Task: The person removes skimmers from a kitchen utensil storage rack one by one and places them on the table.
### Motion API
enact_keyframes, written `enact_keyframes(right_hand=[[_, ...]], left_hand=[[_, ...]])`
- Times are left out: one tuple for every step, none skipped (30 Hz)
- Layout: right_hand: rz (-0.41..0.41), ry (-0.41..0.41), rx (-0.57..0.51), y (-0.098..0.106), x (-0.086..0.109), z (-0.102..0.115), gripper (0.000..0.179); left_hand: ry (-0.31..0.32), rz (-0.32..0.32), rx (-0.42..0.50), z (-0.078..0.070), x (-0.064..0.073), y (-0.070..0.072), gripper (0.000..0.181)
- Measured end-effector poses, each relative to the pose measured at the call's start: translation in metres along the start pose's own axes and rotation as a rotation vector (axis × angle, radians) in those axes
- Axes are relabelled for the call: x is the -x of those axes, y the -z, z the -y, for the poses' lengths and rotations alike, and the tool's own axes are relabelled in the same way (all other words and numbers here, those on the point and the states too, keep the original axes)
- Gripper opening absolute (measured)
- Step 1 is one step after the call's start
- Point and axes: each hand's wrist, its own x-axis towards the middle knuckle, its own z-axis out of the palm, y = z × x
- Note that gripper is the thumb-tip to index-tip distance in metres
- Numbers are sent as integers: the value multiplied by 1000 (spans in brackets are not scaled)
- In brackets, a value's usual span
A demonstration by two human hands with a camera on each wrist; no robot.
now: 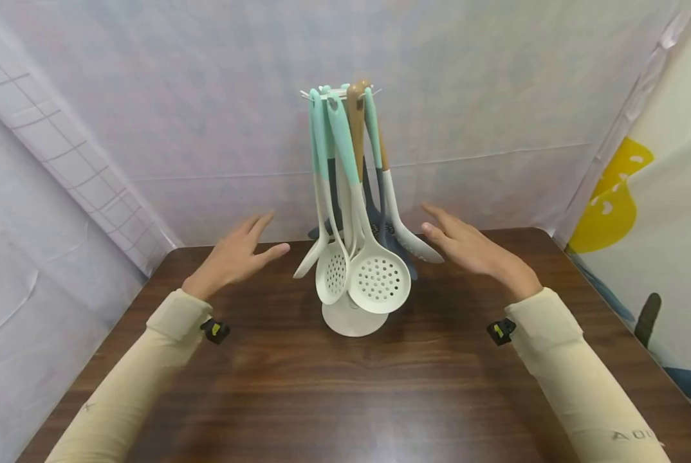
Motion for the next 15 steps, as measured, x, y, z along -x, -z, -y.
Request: enact_keyframes(right_hand=[[-4, -1, -12, -2, 0, 2, 63], [-7, -1, -23, -4, 0, 3, 63], [-8, 1, -34, -6, -1, 5, 62], [-9, 0, -43, -8, 0, 5, 62], [-7, 1, -57, -10, 0, 6, 62], [-4, 6, -73, -13, -1, 5, 61], [-1, 10, -89, -16, -1, 5, 61], [2, 17, -108, -20, -2, 4, 60], [3, 25, -131, -23, -3, 3, 59], [2, 31, -157, -27, -4, 1, 59], [-1, 38, -185, -31, -5, -1, 58], [-8, 42, -207, -35, -5, -2, 57], [-12, 44, -235, -38, -5, -4, 56], [-17, 45, -262, -42, -6, -6, 56], [-23, 45, -283, -44, -6, -8, 55]], left_hand=[[-15, 1, 47, -3, 0, -2, 98], [-33, 2, 97, -6, 1, -5, 97], [-52, 1, 154, -9, 1, -7, 94], [-74, -2, 217, -13, 1, -11, 90], [-98, -5, 279, -17, 1, -14, 85], [-126, -13, 331, -21, 1, -18, 78], [-155, -21, 377, -24, 0, -22, 72], [-182, -25, 417, -27, 0, -27, 67], [-206, -27, 452, -30, 0, -31, 65], [-225, -26, 482, -33, 0, -36, 64], [-238, -26, 508, -36, 0, -39, 64], [-246, -24, 536, -38, -1, -43, 66], [-249, -22, 563, -41, -1, -46, 69], [-252, -23, 588, -43, -1, -49, 72], [-251, -25, 613, -45, -1, -50, 75]])
